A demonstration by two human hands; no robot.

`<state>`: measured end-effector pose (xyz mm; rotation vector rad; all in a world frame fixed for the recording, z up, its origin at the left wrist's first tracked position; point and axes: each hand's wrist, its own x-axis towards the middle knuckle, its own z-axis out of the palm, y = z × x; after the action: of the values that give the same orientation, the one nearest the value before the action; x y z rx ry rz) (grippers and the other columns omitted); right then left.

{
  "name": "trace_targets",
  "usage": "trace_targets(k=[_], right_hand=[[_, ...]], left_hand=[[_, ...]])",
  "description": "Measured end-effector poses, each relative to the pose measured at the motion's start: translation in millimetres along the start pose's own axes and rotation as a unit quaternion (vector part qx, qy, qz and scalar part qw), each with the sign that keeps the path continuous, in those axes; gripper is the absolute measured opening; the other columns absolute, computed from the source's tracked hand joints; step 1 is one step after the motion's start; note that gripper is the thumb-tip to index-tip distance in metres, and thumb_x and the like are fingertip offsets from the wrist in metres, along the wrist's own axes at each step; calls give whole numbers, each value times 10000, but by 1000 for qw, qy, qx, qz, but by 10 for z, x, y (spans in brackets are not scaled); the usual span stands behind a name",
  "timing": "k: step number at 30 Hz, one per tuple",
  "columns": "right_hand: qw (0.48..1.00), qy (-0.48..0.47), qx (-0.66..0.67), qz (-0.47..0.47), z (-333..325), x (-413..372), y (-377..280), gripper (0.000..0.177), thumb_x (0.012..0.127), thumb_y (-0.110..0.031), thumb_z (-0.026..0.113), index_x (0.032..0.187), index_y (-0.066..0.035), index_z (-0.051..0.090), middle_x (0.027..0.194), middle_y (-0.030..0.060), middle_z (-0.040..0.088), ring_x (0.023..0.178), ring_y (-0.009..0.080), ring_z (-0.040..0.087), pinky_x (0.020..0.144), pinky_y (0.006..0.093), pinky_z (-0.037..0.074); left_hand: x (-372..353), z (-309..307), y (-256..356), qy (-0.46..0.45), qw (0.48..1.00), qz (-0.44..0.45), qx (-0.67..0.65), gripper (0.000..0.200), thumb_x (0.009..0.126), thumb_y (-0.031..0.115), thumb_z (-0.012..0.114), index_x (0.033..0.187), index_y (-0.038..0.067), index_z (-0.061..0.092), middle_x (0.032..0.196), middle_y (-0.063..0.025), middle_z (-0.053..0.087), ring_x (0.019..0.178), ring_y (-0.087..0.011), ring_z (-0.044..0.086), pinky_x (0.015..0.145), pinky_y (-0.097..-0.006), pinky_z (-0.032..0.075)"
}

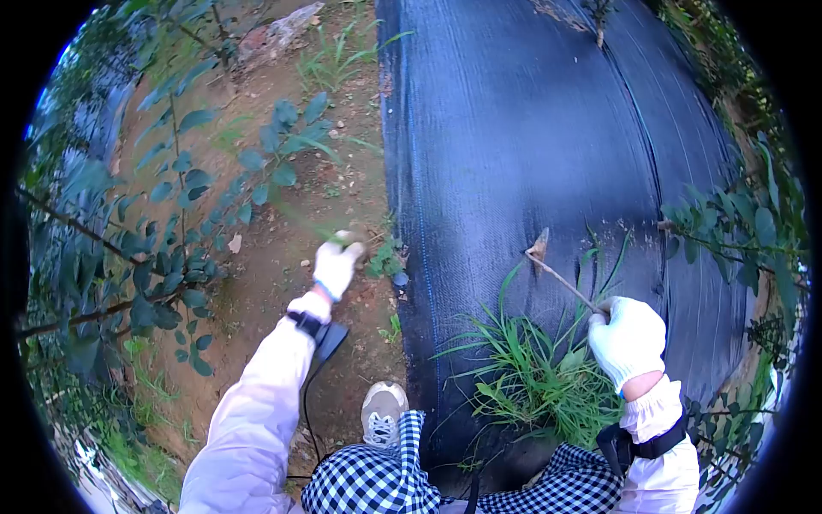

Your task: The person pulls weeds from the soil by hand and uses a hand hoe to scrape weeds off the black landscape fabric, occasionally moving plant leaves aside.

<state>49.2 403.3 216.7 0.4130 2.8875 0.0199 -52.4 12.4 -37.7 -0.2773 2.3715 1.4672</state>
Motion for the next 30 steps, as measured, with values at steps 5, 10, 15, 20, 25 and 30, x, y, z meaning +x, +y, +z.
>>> trace_targets(k=[5,10,15,20,25,30], right_hand=[[1000,-19,-10,14,-55,32,-42,191,767,-206,637,819,-53,739,750,167,685,736,349,672,696,427,527],[1000,-22,-1,15,-20,-12,-52,194,772,-211,633,835,-63,742,760,166,686,744,348,673,690,424,525],[990,-83,77,83,-247,-141,113,232,811,-233,625,895,-49,737,800,174,693,777,347,676,721,405,530],[964,-52,177,190,-656,-334,314,244,833,-154,619,995,7,705,771,145,703,717,242,688,695,334,518],[946,13,242,215,-1217,-576,320,227,865,-130,615,1016,22,690,735,88,661,592,90,605,539,270,482],[948,82,168,258,-1758,-875,389,261,861,-140,602,1045,27,683,798,123,696,671,162,664,645,288,516]], left_hand=[[-198,30,111,46,885,290,360,424,759,174,717,1164,103,614,1103,-195,613,1039,-322,605,900,-402,493],[99,233,150,-138,897,267,325,275,859,144,619,1128,90,605,1062,-174,620,946,-344,606,820,-386,504],[113,-345,303,21,989,114,-89,286,847,141,657,1106,30,609,987,-124,670,894,-178,642,790,-321,517],[84,-522,278,-110,915,94,377,523,772,268,740,1239,105,567,1229,-190,538,1170,-369,531,969,-421,455],[169,-250,-156,-81,898,111,417,438,813,265,668,1184,55,566,1135,-218,606,1045,-411,581,912,-447,467],[-56,80,241,38,955,154,250,331,821,237,657,1074,43,569,1077,-193,576,982,-413,586,845,-458,469]])
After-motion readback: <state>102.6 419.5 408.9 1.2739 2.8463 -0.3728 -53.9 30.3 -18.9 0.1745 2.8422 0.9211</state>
